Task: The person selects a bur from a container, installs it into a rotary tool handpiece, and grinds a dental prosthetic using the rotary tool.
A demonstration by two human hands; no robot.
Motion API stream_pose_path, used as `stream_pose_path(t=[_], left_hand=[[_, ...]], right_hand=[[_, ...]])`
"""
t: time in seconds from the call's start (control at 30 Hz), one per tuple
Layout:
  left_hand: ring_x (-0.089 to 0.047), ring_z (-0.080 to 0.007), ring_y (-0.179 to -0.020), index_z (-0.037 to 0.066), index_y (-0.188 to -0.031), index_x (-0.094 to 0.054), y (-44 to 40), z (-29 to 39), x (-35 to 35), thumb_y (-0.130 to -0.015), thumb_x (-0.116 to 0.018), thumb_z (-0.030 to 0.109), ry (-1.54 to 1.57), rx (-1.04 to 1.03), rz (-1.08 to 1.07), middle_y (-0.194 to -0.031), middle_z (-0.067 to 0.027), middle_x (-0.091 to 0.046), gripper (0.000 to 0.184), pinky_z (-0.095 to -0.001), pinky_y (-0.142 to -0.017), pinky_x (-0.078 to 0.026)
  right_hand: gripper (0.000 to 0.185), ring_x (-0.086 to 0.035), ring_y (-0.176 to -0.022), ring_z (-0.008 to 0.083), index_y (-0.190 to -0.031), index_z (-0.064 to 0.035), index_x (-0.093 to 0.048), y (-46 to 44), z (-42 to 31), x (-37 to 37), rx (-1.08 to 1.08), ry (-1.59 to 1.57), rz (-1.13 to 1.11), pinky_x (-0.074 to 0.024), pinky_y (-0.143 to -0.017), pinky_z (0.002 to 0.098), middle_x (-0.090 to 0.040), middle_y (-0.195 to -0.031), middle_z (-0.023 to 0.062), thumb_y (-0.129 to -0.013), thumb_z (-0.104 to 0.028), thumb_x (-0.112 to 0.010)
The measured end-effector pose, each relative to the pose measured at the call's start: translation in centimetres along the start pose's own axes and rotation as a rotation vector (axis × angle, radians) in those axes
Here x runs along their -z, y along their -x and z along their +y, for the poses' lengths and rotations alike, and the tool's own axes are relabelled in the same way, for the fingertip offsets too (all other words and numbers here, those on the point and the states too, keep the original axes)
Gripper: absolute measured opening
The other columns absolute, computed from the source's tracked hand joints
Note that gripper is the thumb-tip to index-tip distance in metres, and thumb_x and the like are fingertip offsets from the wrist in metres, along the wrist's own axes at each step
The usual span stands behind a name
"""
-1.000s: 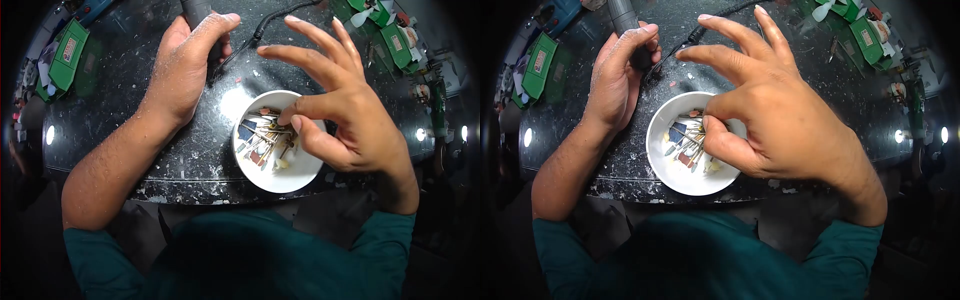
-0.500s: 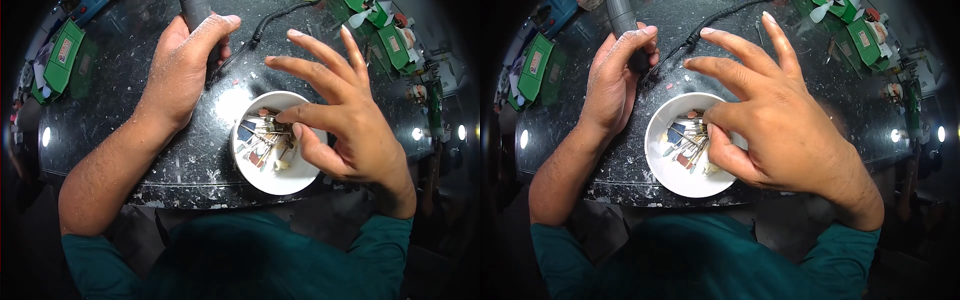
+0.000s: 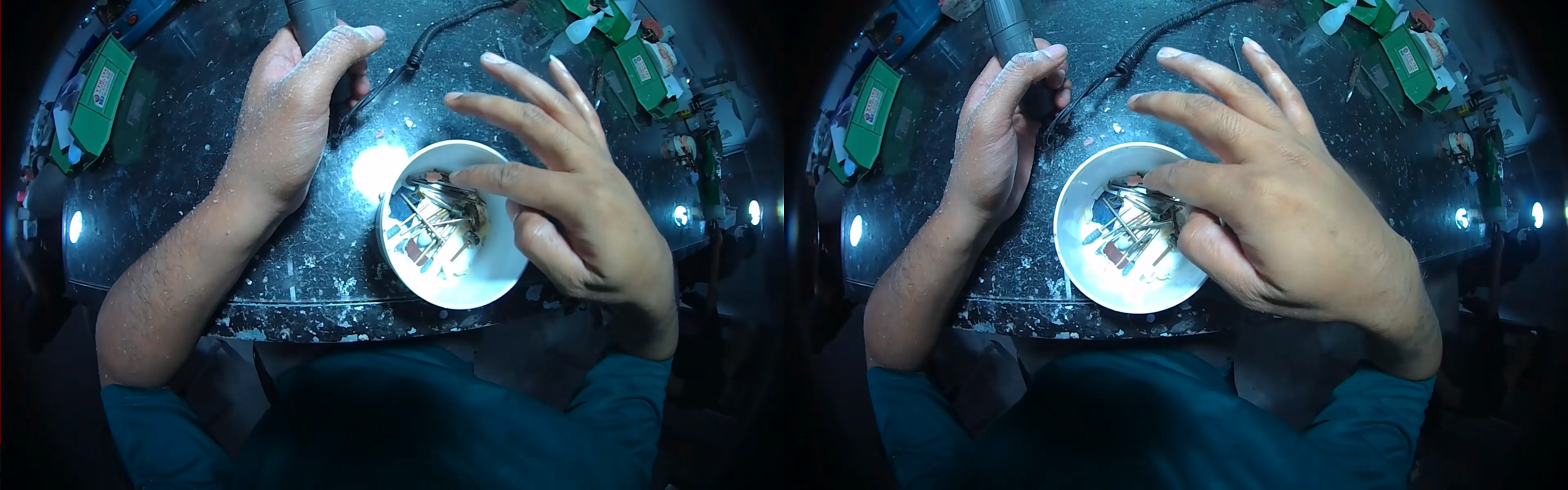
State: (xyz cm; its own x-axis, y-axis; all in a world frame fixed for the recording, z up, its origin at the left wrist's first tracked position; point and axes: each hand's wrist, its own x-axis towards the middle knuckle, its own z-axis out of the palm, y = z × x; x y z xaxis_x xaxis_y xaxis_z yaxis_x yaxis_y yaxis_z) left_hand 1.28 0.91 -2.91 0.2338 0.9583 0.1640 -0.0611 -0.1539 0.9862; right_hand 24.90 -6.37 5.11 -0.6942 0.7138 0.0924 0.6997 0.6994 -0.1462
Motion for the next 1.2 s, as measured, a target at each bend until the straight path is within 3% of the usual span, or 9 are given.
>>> stream_pose_path(t=[0.2,0.27,0.4,0.67,0.83,1.2], left_hand=[[-0.055,-0.0143,-0.09,0.005,-0.107,-0.057,0.0,0.1,-0.1,-0.096,-0.061,0.035,0.023,-0.001,-0.014,-0.096,-0.0046,-0.056,0.032,-0.03,-0.089,-0.042],[-0.054,-0.0143,-0.09,0.005,-0.107,-0.057,0.0,0.1,-0.1,-0.096,-0.061,0.035,0.023,0.0,-0.016,-0.096,-0.0045,-0.056,0.032,-0.0299,-0.089,-0.042],[-0.054,-0.0142,-0.091,0.005,-0.107,-0.057,0.0,0.1,0.0,-0.096,-0.06,0.035,0.014,-0.003,-0.027,-0.096,-0.0044,-0.056,0.032,-0.0301,-0.089,-0.042],[-0.055,-0.014,-0.09,0.005,-0.108,-0.057,0.1,0.1,0.0,-0.095,-0.062,0.034,0.008,-0.002,-0.015,-0.095,-0.004,-0.055,0.032,-0.0298,-0.09,-0.042],[-0.055,-0.0138,-0.09,0.005,-0.108,-0.057,0.0,0.2,0.1,-0.095,-0.062,0.033,0.059,0.005,-0.036,-0.095,-0.0036,-0.055,0.031,-0.0294,-0.09,-0.042],[-0.054,-0.0139,-0.088,0.002,-0.113,-0.056,0.0,0.5,-0.1,-0.097,-0.059,0.032,0.132,0.027,-0.024,-0.093,-0.0039,-0.055,0.034,-0.0285,-0.087,-0.042]], right_hand=[[0.047,-0.032,-0.145,0.0377,-0.111,-0.0063,-0.072,0.0,-1.1,-0.1,-0.057,0.083,-0.08,-0.0107,-0.119,0.0603,-0.053,-0.14,0.0177,-0.071,-0.013,-0.047],[0.049,-0.034,-0.144,0.0369,-0.112,-0.0066,-0.072,0.0,-0.9,0.1,-0.044,-0.068,-0.069,-0.0106,-0.119,0.0598,-0.054,-0.14,0.0178,-0.07,-0.012,-0.047],[0.053,-0.036,-0.143,0.0387,-0.106,-0.0084,-0.076,0.0,-0.3,1.4,-0.057,-0.112,0.048,-0.0106,-0.119,0.059,-0.056,-0.138,0.0191,-0.062,-0.011,-0.046],[0.041,-0.029,-0.146,0.0409,-0.091,-0.0099,-0.078,0.2,-0.5,0.4,-0.003,-0.074,-0.027,-0.0051,-0.117,0.0636,-0.055,-0.14,0.0187,-0.064,-0.019,-0.048],[0.036,-0.028,-0.145,0.0437,-0.085,-0.0131,-0.079,-0.3,0.2,-0.2,0.115,-0.226,-0.003,-0.0076,-0.116,0.0645,-0.055,-0.141,0.0181,-0.064,-0.021,-0.051],[0.039,-0.029,-0.145,0.0449,-0.092,-0.0138,-0.078,-0.8,0.8,0.2,0.143,-0.092,0.005,-0.0132,-0.115,0.0665,-0.055,-0.139,0.0195,-0.062,-0.021,-0.054]])
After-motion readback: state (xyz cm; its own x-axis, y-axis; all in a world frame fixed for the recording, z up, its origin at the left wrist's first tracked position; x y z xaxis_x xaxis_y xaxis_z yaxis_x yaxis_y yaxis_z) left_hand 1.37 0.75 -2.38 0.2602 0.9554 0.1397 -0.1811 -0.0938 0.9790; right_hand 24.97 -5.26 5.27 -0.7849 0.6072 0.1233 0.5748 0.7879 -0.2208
